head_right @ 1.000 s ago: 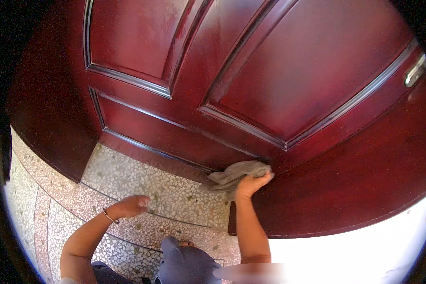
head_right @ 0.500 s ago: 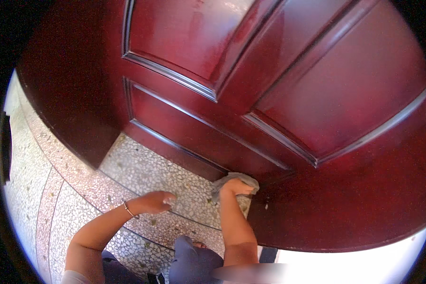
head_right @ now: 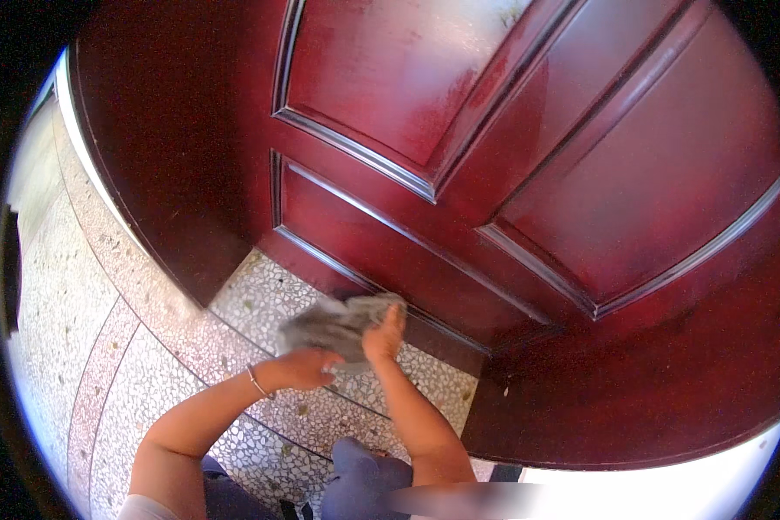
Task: The person wipes the kitchen counter with a cloth, walks to an entryway door, and wipes down the surfaces, handle, and edges of the door with the cloth.
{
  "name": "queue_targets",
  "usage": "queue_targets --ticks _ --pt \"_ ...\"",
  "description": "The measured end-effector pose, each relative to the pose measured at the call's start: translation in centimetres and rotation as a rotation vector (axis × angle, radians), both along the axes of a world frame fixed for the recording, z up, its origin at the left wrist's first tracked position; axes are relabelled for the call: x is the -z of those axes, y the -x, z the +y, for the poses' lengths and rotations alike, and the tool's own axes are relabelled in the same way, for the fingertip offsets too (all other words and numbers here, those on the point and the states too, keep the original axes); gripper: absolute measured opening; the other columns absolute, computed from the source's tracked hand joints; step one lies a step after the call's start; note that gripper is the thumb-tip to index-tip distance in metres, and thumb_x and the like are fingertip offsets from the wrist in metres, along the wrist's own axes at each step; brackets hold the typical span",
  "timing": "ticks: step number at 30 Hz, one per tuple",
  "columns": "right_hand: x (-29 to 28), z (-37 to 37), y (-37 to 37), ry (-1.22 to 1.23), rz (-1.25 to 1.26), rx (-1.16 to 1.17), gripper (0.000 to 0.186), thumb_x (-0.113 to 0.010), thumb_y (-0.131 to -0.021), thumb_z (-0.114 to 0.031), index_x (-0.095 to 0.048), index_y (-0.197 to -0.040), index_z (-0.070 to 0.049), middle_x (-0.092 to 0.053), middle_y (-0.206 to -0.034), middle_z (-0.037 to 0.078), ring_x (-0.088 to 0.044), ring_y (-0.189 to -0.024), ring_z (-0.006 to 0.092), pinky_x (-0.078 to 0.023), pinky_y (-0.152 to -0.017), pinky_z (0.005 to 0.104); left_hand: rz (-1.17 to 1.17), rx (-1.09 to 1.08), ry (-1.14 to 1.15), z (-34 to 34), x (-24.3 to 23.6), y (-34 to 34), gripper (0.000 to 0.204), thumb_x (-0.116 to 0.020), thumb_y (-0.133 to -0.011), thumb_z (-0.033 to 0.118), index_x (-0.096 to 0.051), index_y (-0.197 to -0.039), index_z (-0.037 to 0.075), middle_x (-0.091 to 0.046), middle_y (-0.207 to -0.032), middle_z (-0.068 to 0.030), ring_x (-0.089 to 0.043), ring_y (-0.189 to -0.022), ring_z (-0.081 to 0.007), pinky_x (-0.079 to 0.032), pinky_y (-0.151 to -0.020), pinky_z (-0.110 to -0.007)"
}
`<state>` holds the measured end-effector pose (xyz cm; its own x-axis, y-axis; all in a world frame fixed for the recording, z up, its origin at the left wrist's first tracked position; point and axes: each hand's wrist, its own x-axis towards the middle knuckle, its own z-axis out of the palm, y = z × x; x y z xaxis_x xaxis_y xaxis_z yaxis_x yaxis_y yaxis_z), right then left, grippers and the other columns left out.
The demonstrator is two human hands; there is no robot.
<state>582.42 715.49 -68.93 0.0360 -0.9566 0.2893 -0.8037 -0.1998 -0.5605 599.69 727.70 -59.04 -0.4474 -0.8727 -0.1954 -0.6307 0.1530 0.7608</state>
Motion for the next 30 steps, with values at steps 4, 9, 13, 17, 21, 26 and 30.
queue_targets --ticks 4,9,13,17,21,26,30 --pt "-2.4 2.1 8.8 -0.099 0.261 0.143 0.065 -0.058 -0.077 -0.016 -0.030 -0.135 -0.008 -0.036 -0.130 0.024 -0.043 -0.115 0.0382 -0.038 -0.094 0.0404 0.019 -0.070 -0.084 -0.1 0.4 -1.6 0.042 -0.052 -0.078 0.022 -0.050 -0.116 0.005 -0.058 -0.104 -0.0224 -0.054 -0.099 -0.0354 -0.042 -0.086 -0.041" --pt "-6.5 3.4 15.2 -0.371 0.318 0.494 0.067 -0.060 -0.078 -0.017 -0.028 -0.137 -0.011 -0.030 -0.135 0.023 -0.049 -0.109 0.0350 -0.046 -0.083 0.0395 0.067 -0.061 -0.031 -0.6 1.8 -1.0 0.040 -0.053 -0.080 0.021 -0.050 -0.117 0.006 -0.058 -0.103 -0.0198 -0.056 -0.095 -0.0340 -0.044 -0.083 -0.039" --pt "-5.5 3.1 15.0 -0.258 0.219 0.526 0.068 -0.061 -0.077 -0.014 -0.028 -0.137 -0.011 -0.034 -0.133 0.021 -0.051 -0.107 0.0343 -0.046 -0.083 0.0390 0.028 -0.018 -0.102 -0.7 1.7 -0.5 0.041 -0.053 -0.080 0.021 -0.049 -0.118 0.006 -0.058 -0.103 -0.0214 -0.055 -0.097 -0.0351 -0.043 -0.083 -0.040" --pt "-3.4 2.5 10.3 -0.030 0.452 0.142 0.068 -0.064 -0.075 -0.014 -0.032 -0.135 -0.010 -0.039 -0.127 0.021 -0.051 -0.106 0.0352 -0.045 -0.083 0.0399 -0.009 -0.037 -0.101 -0.8 3.3 -0.5 0.042 -0.053 -0.080 0.022 -0.048 -0.119 0.007 -0.057 -0.104 -0.0224 -0.055 -0.099 -0.0355 -0.042 -0.086 -0.041" --pt "-2.1 0.9 2.7 -0.021 0.291 0.030 0.070 -0.065 -0.074 -0.016 -0.031 -0.135 -0.011 -0.040 -0.127 0.020 -0.050 -0.106 0.0365 -0.045 -0.082 0.0407 -0.043 -0.050 -0.111 -0.4 2.7 -1.0 0.043 -0.052 -0.080 0.022 -0.048 -0.120 0.008 -0.056 -0.106 -0.0222 -0.054 -0.100 -0.0355 -0.041 -0.088 -0.041" --pt "-4.4 -0.4 -7.4 -0.111 0.313 -0.199 0.073 -0.063 -0.076 -0.017 -0.024 -0.137 -0.012 -0.039 -0.128 0.018 -0.050 -0.107 0.0351 -0.044 -0.083 0.0417 -0.003 -0.083 -0.109 -0.1 1.4 -1.8 0.045 -0.051 -0.079 0.023 -0.047 -0.121 0.008 -0.056 -0.106 -0.0226 -0.053 -0.102 -0.0352 -0.041 -0.088 -0.041" --pt "-5.9 -1.7 -14.0 -0.168 0.324 -0.309 0.071 -0.061 -0.078 -0.018 -0.023 -0.137 -0.013 -0.039 -0.127 0.018 -0.050 -0.108 0.0333 -0.045 -0.085 0.0409 -0.001 -0.126 -0.046 0.3 0.4 -2.2 0.044 -0.052 -0.078 0.023 -0.047 -0.120 0.008 -0.055 -0.107 -0.0214 -0.052 -0.102 -0.0350 -0.041 -0.088 -0.042"
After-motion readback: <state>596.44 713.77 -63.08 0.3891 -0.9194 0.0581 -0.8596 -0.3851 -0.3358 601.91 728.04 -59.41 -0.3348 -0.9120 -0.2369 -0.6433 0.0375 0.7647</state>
